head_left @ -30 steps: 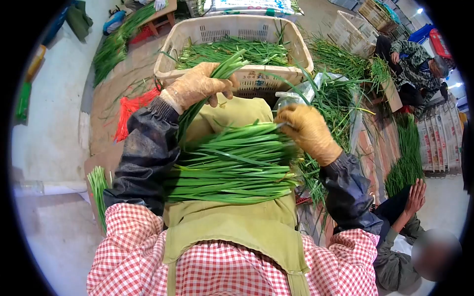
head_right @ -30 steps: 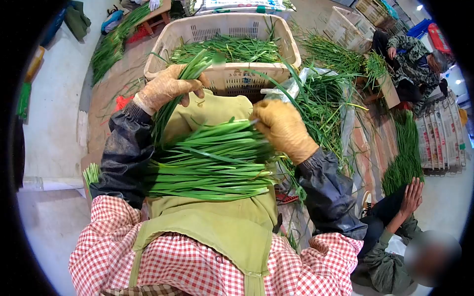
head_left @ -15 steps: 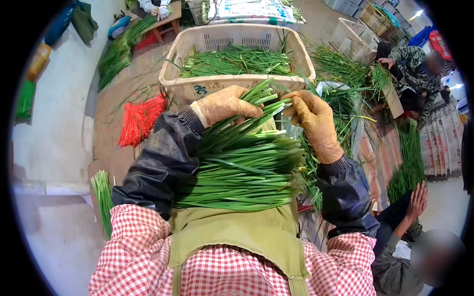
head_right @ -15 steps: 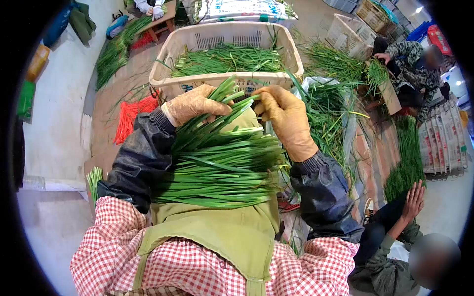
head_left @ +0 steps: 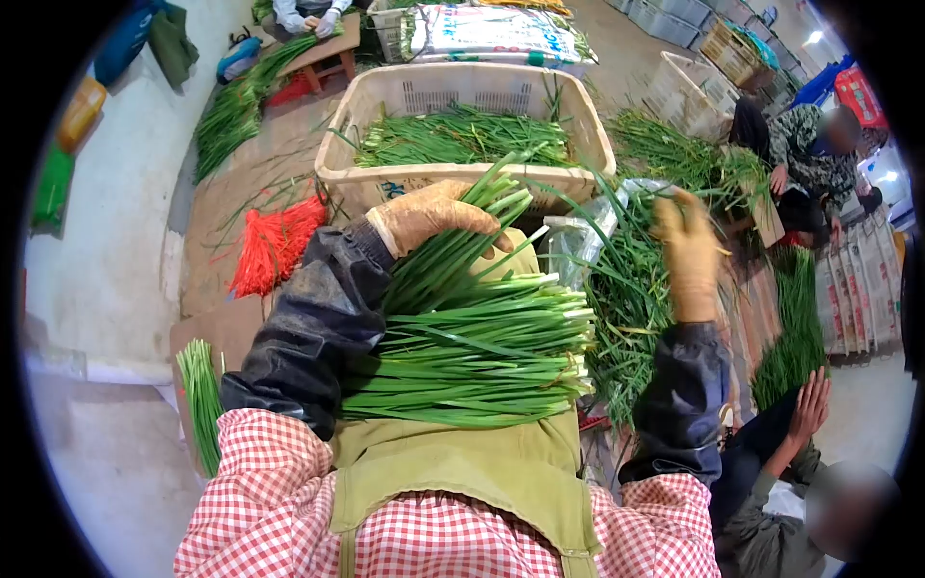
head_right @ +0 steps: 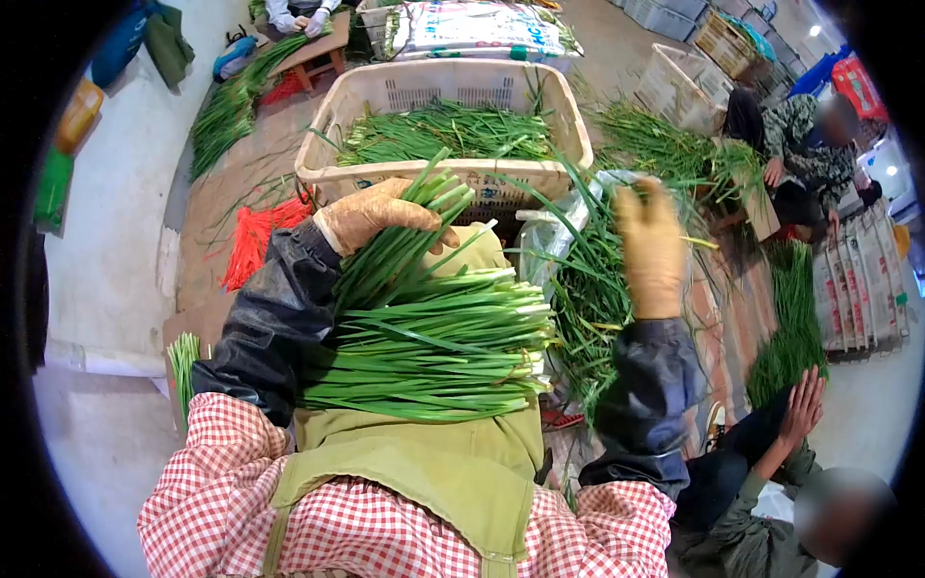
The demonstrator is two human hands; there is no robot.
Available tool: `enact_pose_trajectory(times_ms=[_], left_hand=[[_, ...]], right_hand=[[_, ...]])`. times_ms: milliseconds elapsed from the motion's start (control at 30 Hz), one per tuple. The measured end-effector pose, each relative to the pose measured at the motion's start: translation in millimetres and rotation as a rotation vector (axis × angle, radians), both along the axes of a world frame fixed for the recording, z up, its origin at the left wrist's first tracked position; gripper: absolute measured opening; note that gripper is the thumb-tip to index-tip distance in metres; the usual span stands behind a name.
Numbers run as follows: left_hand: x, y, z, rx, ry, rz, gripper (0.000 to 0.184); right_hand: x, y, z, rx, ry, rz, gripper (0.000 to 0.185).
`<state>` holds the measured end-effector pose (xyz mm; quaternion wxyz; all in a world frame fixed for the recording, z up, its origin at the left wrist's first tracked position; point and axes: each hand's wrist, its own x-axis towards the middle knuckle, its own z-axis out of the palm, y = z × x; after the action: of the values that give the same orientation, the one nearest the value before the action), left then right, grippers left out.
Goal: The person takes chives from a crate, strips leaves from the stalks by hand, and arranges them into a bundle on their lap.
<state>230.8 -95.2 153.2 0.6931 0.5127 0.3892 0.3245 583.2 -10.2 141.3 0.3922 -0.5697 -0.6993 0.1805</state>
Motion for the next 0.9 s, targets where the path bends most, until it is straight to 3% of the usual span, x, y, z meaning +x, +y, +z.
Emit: enact_pose_trajectory(times_ms=[67,133,200,267,300,333,367,400,467,533,600,633,700,733,800,867,900], left_hand=[[4,1,-3,-0.091,-0.022,-0.039,0.044],[12,-3,3,-0.076,-0.031,-0.044,0.042],[8,-5,4,-0.003,0.035,-0.062,0.044],[0,-12,4,0.046,0.007,0.098,0.057],[-5,-17,11,0.056,-0.003,0.195,0.06],[-12,-20,17,0.068,-0.013,0.288,0.062],[-29,-16,15,0.1,0.051,0.241,0.063],[-31,-19,24,0.144,0.158,0.283,0.055],[-37,-21,30,0.16,0.219,0.262,0.047],[-36,-16,17,0.245,0.356,0.322,0.038],[-27,-16,18,0.334,0.493,0.38,0.031],[-20,-20,24,0.449,0.603,0.435,0.032],[-16,-24,32,0.668,0.791,0.55,0.037],[-14,-30,40,0.653,0.798,0.552,0.037],[-11,-40,61,0.729,1.086,0.598,0.028],[-15,-35,62,0.743,1.102,0.571,0.031],[-17,-31,56,0.564,0.657,0.442,0.035]], right_hand=[[-68,-47,19,-0.489,0.37,0.315,0.036],[-99,-62,17,-0.78,0.427,0.576,0.027],[-108,-62,9,-0.806,0.427,0.556,0.017],[-92,-44,6,-0.614,0.393,0.445,0.014],[-76,-28,0,-0.515,0.302,0.274,0.017],[-57,-11,-12,-0.196,0.037,0.066,0.013],[-39,-3,-1,0.205,-0.563,-0.083,0.015],[-30,-4,6,0.412,-0.813,-0.235,0.021],[-33,-6,-1,0.42,-0.649,-0.058,0.023],[-56,-32,-14,0.044,-0.724,0.249,0.021],[-68,-54,-25,-0.316,-0.53,0.665,0.016],[-70,-57,-21,-0.316,-0.53,0.665,0.016],[-77,-67,11,0.104,-0.497,0.672,0.012],[-80,-73,23,0.234,-0.336,0.635,0.014],[-83,-81,41,0.199,0.025,0.774,0.016],[-78,-64,13,0.218,-0.033,0.738,0.015],[-81,-59,13,0.227,-0.091,0.7,0.014]])
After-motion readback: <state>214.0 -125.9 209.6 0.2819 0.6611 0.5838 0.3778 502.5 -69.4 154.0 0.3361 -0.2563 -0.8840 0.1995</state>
